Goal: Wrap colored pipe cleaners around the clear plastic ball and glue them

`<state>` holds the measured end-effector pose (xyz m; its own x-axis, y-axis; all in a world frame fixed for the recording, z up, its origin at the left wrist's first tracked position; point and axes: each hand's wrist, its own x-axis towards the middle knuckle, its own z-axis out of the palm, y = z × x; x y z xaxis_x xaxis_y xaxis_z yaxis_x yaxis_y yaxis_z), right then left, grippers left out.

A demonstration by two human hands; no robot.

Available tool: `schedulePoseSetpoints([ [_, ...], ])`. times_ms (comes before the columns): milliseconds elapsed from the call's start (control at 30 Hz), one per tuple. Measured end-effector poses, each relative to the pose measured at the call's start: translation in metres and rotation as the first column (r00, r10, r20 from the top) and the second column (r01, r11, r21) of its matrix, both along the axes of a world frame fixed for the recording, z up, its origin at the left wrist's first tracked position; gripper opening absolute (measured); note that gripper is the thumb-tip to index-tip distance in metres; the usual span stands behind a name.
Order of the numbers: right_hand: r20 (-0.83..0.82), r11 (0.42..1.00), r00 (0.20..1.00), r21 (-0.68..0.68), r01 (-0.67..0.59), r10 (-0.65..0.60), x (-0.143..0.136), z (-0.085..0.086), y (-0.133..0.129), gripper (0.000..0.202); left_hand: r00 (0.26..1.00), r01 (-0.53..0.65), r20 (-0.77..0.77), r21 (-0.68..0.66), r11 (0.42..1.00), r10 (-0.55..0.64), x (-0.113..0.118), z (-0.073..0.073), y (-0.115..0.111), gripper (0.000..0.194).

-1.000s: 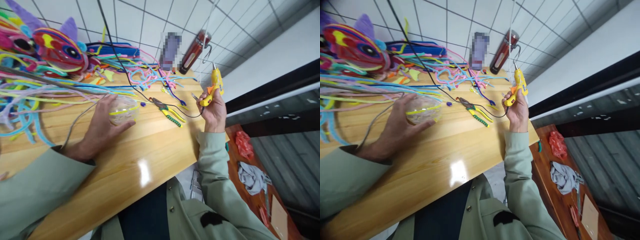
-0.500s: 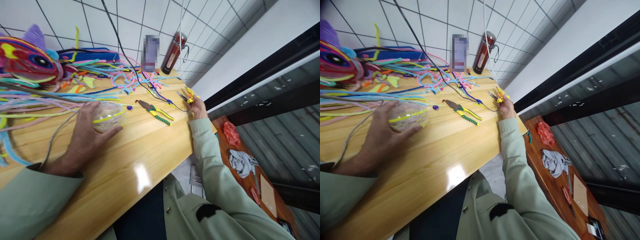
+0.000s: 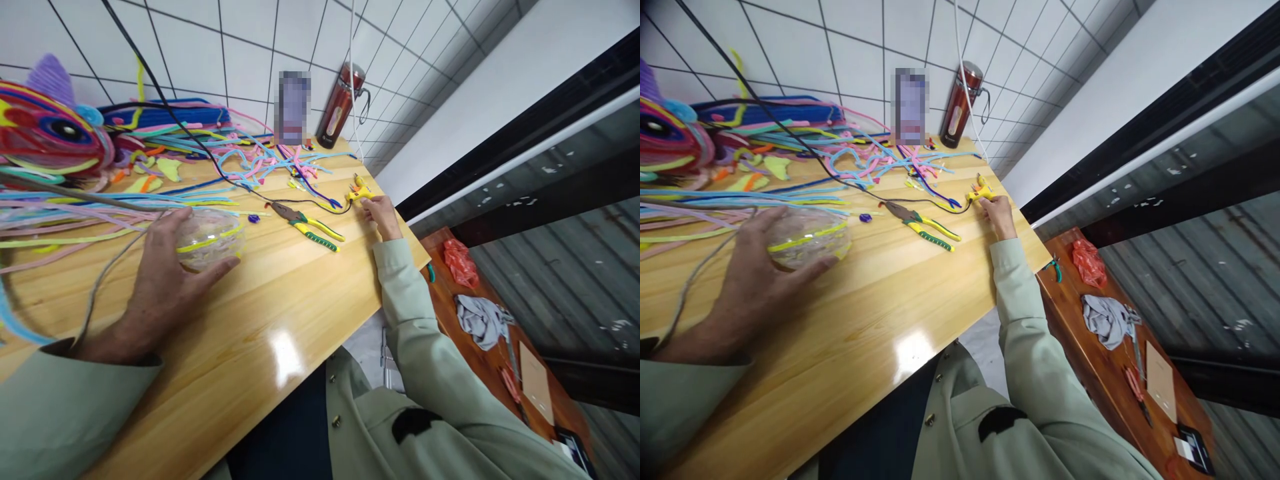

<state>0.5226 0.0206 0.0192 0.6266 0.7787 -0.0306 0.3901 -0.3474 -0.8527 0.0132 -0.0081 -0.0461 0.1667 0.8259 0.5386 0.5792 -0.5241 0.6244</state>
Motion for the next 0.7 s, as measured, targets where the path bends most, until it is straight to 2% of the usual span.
schedulePoseSetpoints([
  [167,0.138,0.996,0.988,0.049,-0.071,0.064,-0.021,0.013,0.002,0.024,1.0,0.009,-0.004,-0.002,1.0,-0.009,0.0,-0.002,0.001,0.105],
  [267,0.211,0.968,0.952,0.076,-0.241,0.221,-0.039,0.024,0.003,0.019,1.0,0.021,-0.006,0.033,0.999,-0.02,0.002,-0.003,0.0,0.103],
  [367,0.337,0.909,0.865,0.061,-0.413,0.37,-0.056,0.033,0.006,0.02,0.999,0.051,-0.018,0.099,0.994,-0.049,0.004,-0.002,-0.001,0.1],
  [467,0.492,0.893,0.763,-0.072,-0.444,0.419,-0.074,0.036,0.016,0.022,0.997,0.075,-0.031,0.143,0.987,-0.071,0.006,0.0,-0.003,0.098],
  [600,0.642,0.866,0.582,-0.365,-0.34,0.499,-0.099,0.031,0.037,0.029,0.997,0.081,-0.017,0.147,0.986,-0.08,0.007,0.0,-0.002,0.096],
  [700,0.64,0.836,0.547,-0.483,-0.26,0.54,-0.111,0.025,0.049,0.033,0.996,0.088,-0.023,0.122,0.989,-0.086,0.007,-0.001,-0.002,0.095],
])
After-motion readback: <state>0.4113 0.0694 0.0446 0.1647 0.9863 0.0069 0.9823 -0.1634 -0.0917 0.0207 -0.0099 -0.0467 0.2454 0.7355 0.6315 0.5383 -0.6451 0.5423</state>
